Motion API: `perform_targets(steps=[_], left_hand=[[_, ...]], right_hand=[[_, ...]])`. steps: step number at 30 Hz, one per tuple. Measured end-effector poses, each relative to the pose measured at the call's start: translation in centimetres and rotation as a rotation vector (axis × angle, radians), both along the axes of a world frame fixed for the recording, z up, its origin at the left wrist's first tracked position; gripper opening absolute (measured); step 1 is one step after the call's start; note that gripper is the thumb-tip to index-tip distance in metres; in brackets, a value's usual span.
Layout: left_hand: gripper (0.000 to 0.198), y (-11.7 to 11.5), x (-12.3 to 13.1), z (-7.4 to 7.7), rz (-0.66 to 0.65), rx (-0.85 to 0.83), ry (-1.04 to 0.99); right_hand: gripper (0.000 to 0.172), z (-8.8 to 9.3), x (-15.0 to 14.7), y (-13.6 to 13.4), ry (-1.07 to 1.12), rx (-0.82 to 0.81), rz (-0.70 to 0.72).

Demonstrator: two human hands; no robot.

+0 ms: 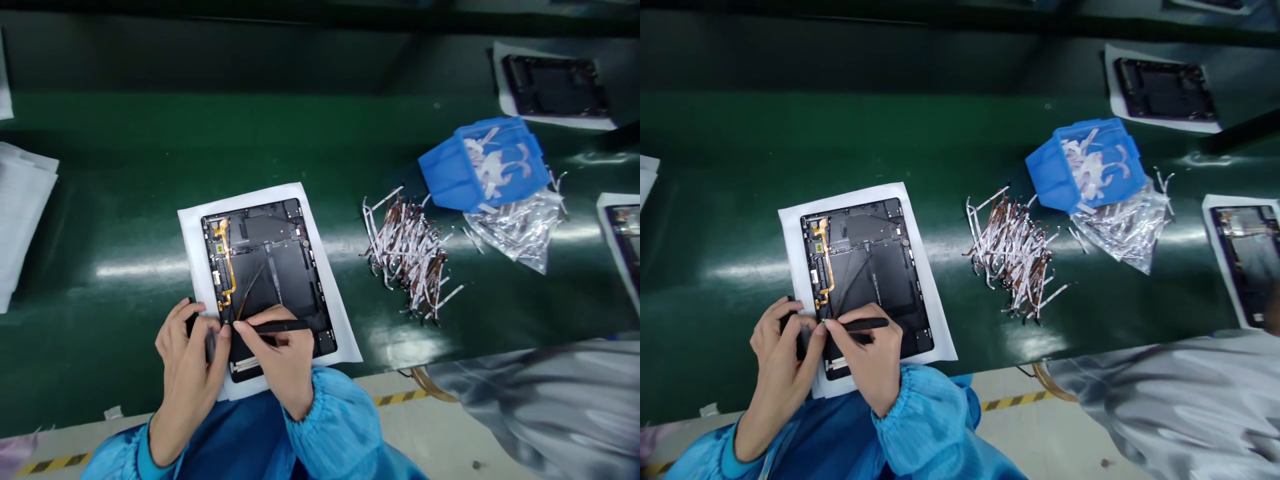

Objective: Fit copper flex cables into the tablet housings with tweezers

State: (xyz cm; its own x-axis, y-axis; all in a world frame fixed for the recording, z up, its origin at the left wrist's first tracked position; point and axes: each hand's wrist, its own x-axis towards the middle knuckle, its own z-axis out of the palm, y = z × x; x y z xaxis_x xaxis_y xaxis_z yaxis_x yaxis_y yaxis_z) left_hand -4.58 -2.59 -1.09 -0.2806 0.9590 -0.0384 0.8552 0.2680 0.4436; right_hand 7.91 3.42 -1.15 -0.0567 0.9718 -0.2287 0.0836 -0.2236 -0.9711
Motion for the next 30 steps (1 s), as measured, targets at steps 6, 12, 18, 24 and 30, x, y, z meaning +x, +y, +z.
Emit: perform_targets(steps=[6,12,18,24,30], left_hand=[[0.013,0.0,0.1,-0.3,-0.016,-0.045,0.013],[0.026,-0.2,-0.2,-0.2,0.003,0.019,-0.062],[0.018,-2.6,-2.1,0.5,-0.118,0.061,-0.163],[0.015,-5.8,-3.4,0.4,-0.154,0.009,-0.281],[0.024,-5.4,-4.2,0.9,-0.171,-0.07,-0.412]], right_hand=[[0.01,-0.2,0.0,0.0,-0.011,-0.002,0.016],[0.009,0.3,-0.2,-0.5,0.085,0.039,0.036],[0.015,2.2,1.1,-0.5,-0.058,0.211,0.123],[0.012,1.8,0.4,-0.7,-0.673,0.413,0.493],[0.005,0.4,-0.5,-1.2,-0.626,0.466,0.472]])
